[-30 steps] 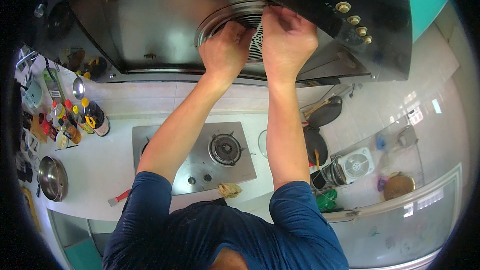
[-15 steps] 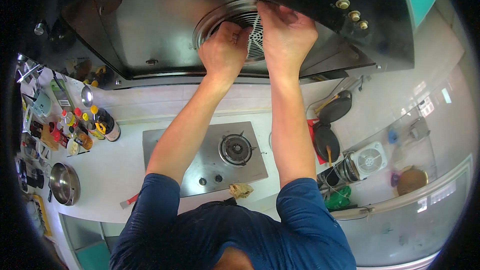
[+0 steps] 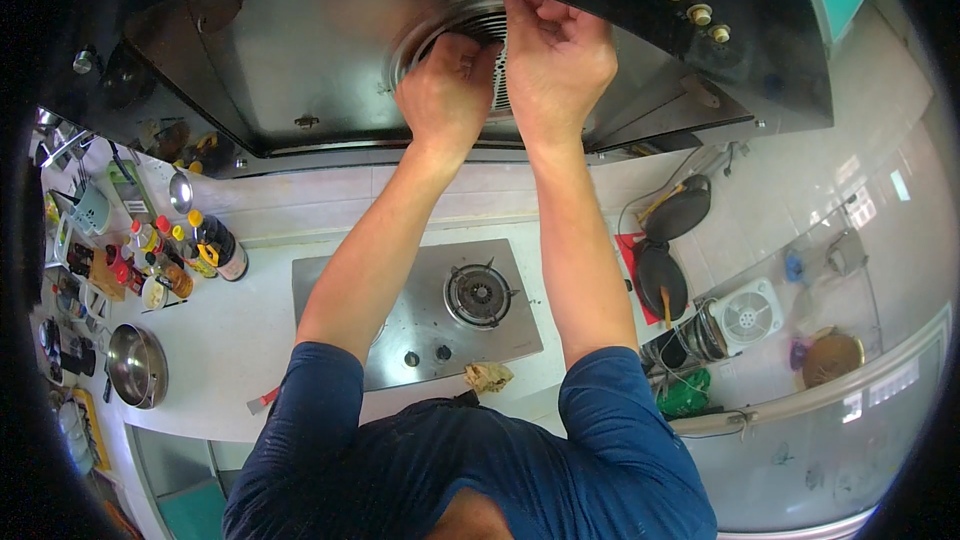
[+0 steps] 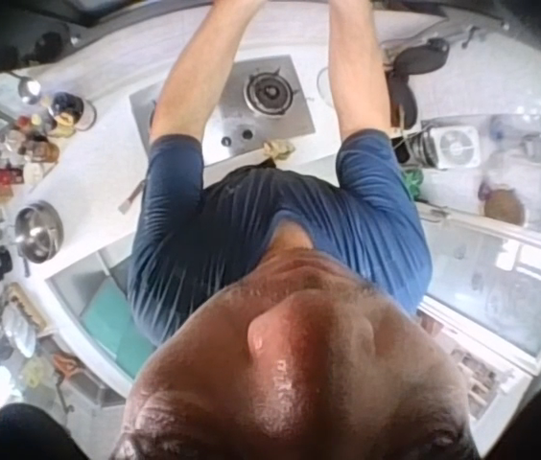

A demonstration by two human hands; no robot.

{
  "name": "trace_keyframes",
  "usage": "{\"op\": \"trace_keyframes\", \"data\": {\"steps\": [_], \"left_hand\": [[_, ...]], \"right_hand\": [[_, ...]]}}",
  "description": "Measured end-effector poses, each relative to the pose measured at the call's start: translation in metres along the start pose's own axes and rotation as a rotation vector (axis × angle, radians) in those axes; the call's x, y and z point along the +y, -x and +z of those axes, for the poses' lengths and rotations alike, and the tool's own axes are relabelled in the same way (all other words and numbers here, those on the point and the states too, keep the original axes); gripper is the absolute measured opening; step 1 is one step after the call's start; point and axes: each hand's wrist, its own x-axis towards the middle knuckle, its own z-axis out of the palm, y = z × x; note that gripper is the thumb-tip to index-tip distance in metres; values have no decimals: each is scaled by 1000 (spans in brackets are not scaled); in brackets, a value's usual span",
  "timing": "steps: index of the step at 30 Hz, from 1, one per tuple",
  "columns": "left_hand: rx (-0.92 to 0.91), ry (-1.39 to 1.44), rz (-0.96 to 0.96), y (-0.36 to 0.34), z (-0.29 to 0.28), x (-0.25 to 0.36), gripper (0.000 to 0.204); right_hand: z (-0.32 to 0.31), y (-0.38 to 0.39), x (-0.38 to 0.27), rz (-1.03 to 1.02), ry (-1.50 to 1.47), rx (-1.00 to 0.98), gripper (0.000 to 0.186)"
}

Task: The person installs a circular metal grate onto an overhead kitchen exhaust fan using a screwdriver.

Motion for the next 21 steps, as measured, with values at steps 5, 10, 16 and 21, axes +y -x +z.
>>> {"op": "trace_keyframes", "data": {"steps": [5, 10, 16, 21], "left_hand": [[-62, -15, -76, 1, -2, 0, 22], [0, 11, -37, 1, -1, -1, 22], [-70, -15, -103, 1, -2, 2, 22], [-25, -10, -54, -2, -2, 1, 22]], "right_hand": [[-4, -4, 1, 54, -9, -12, 25], [-5, -9, -7, 299, -100, -22, 24], [-7, -9, -8, 310, -54, -33, 25], [-3, -7, -11, 262, -83, -35, 23]]}}
